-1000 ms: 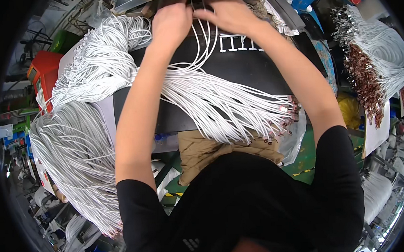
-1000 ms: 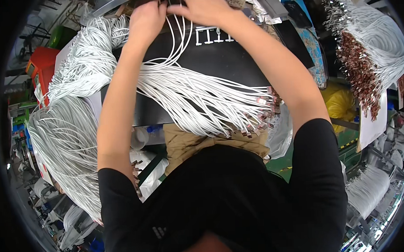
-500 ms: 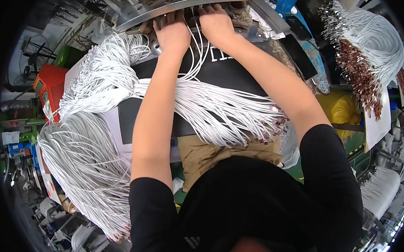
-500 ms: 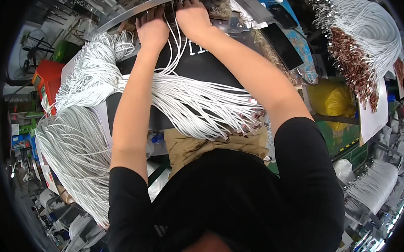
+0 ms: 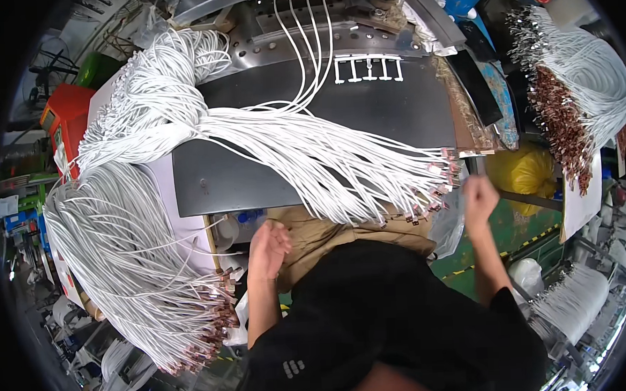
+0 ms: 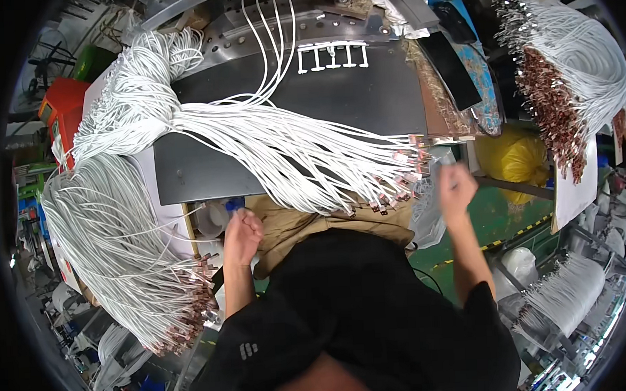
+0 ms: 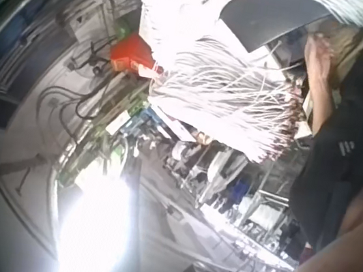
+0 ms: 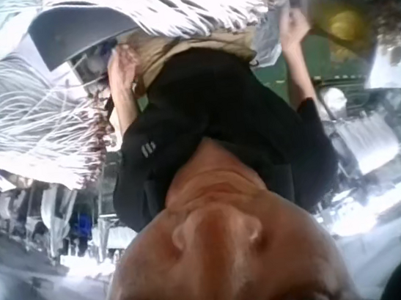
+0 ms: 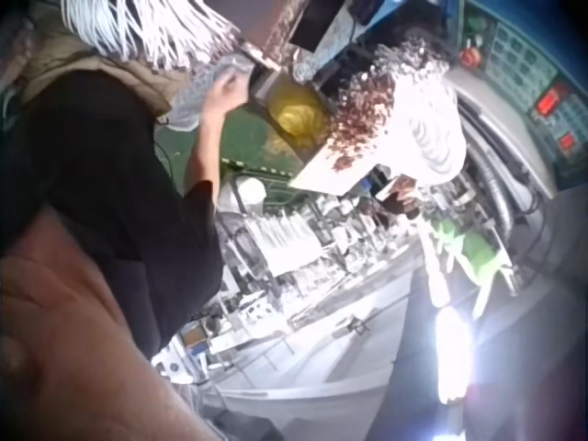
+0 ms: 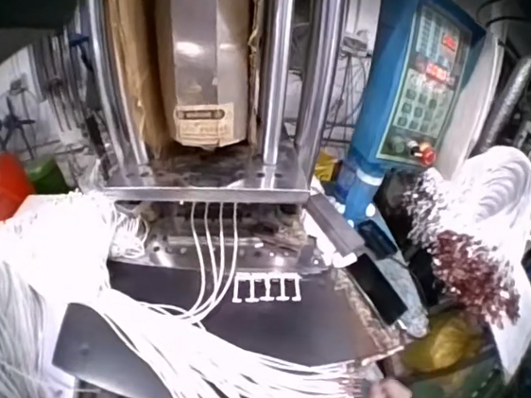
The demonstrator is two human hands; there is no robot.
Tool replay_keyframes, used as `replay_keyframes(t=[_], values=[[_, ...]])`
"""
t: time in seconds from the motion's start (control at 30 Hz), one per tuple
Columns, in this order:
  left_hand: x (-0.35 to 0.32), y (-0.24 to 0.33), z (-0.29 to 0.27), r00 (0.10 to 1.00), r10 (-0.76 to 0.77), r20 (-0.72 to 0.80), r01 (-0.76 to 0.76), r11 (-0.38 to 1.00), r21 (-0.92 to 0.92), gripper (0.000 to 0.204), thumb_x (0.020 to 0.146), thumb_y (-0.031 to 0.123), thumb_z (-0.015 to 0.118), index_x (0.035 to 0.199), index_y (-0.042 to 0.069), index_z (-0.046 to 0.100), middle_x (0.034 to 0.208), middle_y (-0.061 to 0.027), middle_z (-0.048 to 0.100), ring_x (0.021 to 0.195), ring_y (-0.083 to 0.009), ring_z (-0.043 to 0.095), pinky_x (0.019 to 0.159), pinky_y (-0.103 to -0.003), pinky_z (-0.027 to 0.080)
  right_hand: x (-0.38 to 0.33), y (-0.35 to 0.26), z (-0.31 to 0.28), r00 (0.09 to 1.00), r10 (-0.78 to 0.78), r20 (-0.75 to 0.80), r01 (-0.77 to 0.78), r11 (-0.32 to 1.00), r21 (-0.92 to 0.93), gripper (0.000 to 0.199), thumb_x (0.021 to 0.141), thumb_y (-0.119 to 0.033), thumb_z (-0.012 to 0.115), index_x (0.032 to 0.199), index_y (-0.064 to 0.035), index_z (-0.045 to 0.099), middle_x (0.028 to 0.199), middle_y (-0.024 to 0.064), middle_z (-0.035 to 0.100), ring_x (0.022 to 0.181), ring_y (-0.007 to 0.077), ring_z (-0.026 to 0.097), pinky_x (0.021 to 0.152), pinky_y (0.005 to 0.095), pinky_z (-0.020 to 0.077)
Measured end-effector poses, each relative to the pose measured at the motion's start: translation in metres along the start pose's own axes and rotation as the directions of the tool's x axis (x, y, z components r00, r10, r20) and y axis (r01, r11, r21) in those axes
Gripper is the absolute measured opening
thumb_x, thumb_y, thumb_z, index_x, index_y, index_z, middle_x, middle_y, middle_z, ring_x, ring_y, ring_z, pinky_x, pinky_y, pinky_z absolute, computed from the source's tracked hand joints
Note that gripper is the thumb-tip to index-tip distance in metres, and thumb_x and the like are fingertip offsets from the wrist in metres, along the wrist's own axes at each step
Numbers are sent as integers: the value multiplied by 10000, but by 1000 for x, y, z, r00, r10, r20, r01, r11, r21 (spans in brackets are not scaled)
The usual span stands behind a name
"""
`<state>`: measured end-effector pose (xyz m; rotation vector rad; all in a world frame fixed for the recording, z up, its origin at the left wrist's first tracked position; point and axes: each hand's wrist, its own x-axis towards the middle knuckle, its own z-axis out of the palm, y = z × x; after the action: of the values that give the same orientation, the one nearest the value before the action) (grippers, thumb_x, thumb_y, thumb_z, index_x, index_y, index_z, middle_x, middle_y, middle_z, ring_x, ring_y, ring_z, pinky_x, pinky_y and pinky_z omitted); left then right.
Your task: Arranging and inserting bundles of white cables into an assembly fixture for processing.
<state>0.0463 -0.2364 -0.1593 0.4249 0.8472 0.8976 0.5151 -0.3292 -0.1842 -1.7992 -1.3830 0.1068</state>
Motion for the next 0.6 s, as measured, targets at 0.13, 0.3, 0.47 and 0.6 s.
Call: replay_keyframes(t=[0.13, 0.3, 0.47, 0.6], values=[[14, -10, -10, 901, 136, -412, -183, 980, -76, 326, 1043, 342, 537, 898, 53, 579, 811, -51, 634, 682, -136, 603, 629, -260, 478, -58, -60, 41, 879, 219, 423, -213, 975, -62, 133, 873, -54, 642, 992, -28, 694, 974, 151, 700, 842, 306, 685, 763, 374, 546], [36, -9, -29, 891, 282, -357, -264, 959, 99, 259, 1039, 278, 556, 928, 57, 632, 815, -38, 665, 696, -126, 624, 652, -249, 494, -76, -42, 83, 876, 435, 209, -483, 785, 389, 285, 876, -139, 667, 1153, -76, 682, 1131, 141, 687, 1048, 344, 629, 931, 440, 495], [24, -2, -32, 866, 258, -427, -235, 966, 107, 214, 1022, 217, 564, 916, 48, 642, 794, -58, 678, 704, -151, 651, 657, -271, 528, -81, -3, 60, 809, 193, 555, -132, 980, -148, 379, 901, -218, 646, 1254, -82, 641, 1256, 94, 656, 1297, 353, 468, 1155, 527, 277], [24, -12, -23, 871, 188, -454, -168, 982, 84, 237, 1006, 212, 575, 873, 29, 646, 809, -91, 695, 741, -185, 679, 699, -292, 556, -89, 52, 28, 578, 348, 738, -141, 933, -330, 531, 946, -279, 603, 1375, 19, 514, 1491, 280, 412, 1389, 477, 331, 1201, 516, 206]])
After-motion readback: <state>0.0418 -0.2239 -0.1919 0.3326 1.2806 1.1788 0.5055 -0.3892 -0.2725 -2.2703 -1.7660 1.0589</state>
